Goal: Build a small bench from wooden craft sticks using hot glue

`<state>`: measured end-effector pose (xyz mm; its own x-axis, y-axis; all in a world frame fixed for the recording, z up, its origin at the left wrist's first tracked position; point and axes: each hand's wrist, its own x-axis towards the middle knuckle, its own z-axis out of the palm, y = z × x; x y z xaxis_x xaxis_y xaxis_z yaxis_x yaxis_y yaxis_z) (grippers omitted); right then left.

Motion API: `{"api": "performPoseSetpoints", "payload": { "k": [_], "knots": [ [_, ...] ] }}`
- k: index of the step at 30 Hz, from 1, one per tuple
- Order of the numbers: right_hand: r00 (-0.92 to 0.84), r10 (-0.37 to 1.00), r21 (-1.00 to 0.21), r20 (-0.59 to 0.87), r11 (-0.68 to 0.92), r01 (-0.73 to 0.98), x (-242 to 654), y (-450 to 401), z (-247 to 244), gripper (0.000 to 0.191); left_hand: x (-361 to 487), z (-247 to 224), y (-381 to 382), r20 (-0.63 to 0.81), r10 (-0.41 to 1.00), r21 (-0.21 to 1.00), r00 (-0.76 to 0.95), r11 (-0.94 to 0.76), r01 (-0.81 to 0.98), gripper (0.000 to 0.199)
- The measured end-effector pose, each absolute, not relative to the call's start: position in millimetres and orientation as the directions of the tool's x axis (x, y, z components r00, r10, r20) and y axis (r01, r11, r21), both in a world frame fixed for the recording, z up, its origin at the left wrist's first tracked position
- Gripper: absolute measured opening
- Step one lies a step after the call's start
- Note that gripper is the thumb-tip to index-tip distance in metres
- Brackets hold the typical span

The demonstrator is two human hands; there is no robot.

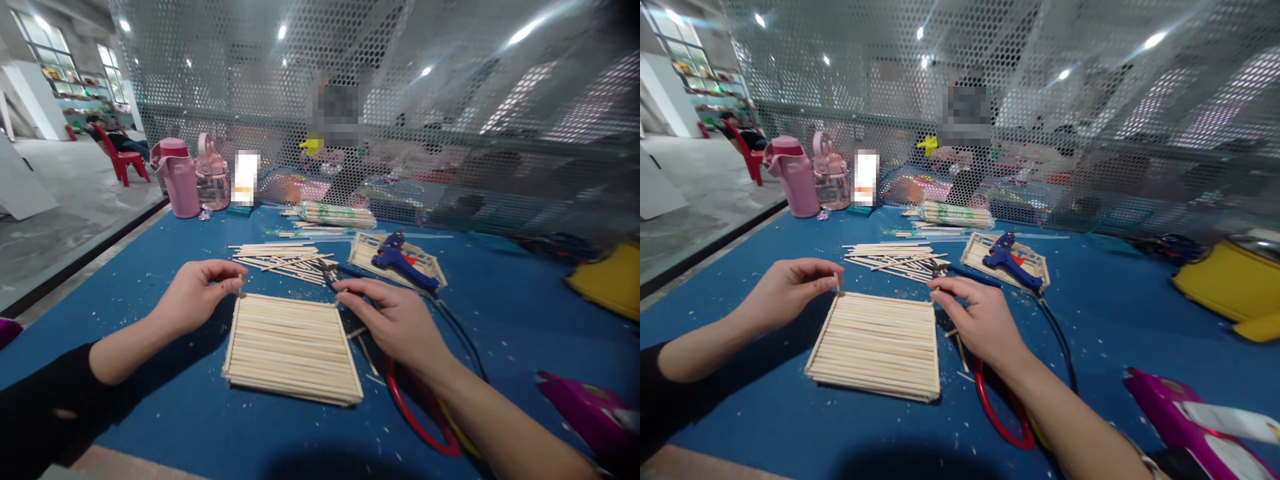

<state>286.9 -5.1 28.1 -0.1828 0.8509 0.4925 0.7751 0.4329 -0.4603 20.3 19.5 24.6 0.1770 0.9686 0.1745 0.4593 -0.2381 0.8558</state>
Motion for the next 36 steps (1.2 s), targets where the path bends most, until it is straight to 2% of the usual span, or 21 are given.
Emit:
{"api": "performPoseSetpoints", "payload": {
  "k": [27, 36],
  "knots": [
    [-0.179, 0.828, -0.41, 0.532, 0.436, 0.801, 285.8, -6.5, 28.5, 0.02, 21.3, 25.5, 18.6, 0.142, 0.974, 0.884, 0.176, -0.205, 0.42, 0.024],
    [-0.174, 0.846, -0.422, 0.504, 0.417, 0.805, 284.7, -7.4, 29.1, 0.019, 21.2, 25.2, 17.9, 0.142, 0.974, 0.896, 0.175, -0.201, 0.397, 0.026]
  ]
}}
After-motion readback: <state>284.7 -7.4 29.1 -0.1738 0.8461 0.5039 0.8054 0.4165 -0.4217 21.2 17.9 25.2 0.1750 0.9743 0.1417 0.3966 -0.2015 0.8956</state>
